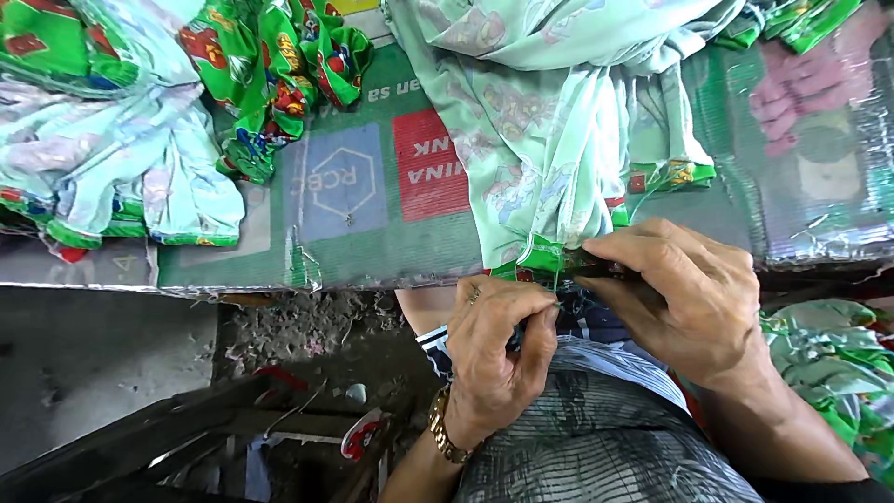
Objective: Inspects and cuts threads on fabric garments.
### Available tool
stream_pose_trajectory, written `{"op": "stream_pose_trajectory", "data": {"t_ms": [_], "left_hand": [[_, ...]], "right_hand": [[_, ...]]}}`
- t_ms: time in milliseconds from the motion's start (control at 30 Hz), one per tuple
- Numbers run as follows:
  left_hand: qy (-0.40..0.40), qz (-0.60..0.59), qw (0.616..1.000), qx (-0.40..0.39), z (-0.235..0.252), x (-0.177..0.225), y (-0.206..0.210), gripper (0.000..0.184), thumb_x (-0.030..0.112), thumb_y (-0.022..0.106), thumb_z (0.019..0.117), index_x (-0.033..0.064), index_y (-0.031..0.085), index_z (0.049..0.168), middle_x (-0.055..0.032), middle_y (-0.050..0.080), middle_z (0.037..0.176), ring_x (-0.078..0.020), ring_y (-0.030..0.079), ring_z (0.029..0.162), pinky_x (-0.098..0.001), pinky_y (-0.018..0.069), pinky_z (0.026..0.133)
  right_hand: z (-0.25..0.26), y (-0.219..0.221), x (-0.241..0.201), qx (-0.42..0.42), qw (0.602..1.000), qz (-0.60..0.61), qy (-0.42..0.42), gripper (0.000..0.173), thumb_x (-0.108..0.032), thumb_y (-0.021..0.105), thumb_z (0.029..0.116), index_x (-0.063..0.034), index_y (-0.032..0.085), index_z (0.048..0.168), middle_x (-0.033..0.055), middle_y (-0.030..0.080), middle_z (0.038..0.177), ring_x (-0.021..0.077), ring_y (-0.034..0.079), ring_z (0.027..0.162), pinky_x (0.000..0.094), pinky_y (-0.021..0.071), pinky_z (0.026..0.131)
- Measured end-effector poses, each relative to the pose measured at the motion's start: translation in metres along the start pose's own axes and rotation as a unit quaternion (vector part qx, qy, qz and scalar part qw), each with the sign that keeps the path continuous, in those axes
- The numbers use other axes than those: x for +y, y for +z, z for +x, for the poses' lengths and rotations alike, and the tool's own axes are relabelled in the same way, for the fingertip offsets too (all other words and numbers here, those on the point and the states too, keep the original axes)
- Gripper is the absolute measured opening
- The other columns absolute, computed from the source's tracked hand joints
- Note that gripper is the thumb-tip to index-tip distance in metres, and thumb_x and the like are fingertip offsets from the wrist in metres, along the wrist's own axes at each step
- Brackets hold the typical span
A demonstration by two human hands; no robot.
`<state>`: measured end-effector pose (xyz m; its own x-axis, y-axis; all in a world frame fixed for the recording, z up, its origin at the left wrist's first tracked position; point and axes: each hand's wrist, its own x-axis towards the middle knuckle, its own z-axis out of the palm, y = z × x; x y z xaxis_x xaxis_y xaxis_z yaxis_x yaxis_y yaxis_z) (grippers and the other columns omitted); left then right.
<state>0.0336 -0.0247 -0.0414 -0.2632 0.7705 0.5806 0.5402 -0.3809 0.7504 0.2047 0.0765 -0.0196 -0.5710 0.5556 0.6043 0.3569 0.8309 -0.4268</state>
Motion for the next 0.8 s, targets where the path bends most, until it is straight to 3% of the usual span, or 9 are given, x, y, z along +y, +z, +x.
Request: {"op": "stream_pose_trajectory", "data": {"t_ms": [800], "left_hand": [[-0.002,-0.012,1.000,-0.004,0.0006,0.0000,0.0027,0.005,0.015,0.060,0.1015,0.0118,0.063,0.104,0.0040,0.070,0.094,-0.0042,0.065,0.091,-0.0233,0.0532,0.086]], "right_hand": [[0.0076,0.0088,0.0025,0.002,0.999,0.045,0.001,0.018,-0.018,0.066,0.0988,-0.0046,0.071,0.110,0.0091,0.071,0.092,0.0146,0.065,0.077,0.0289,0.0473,0.063]]}}
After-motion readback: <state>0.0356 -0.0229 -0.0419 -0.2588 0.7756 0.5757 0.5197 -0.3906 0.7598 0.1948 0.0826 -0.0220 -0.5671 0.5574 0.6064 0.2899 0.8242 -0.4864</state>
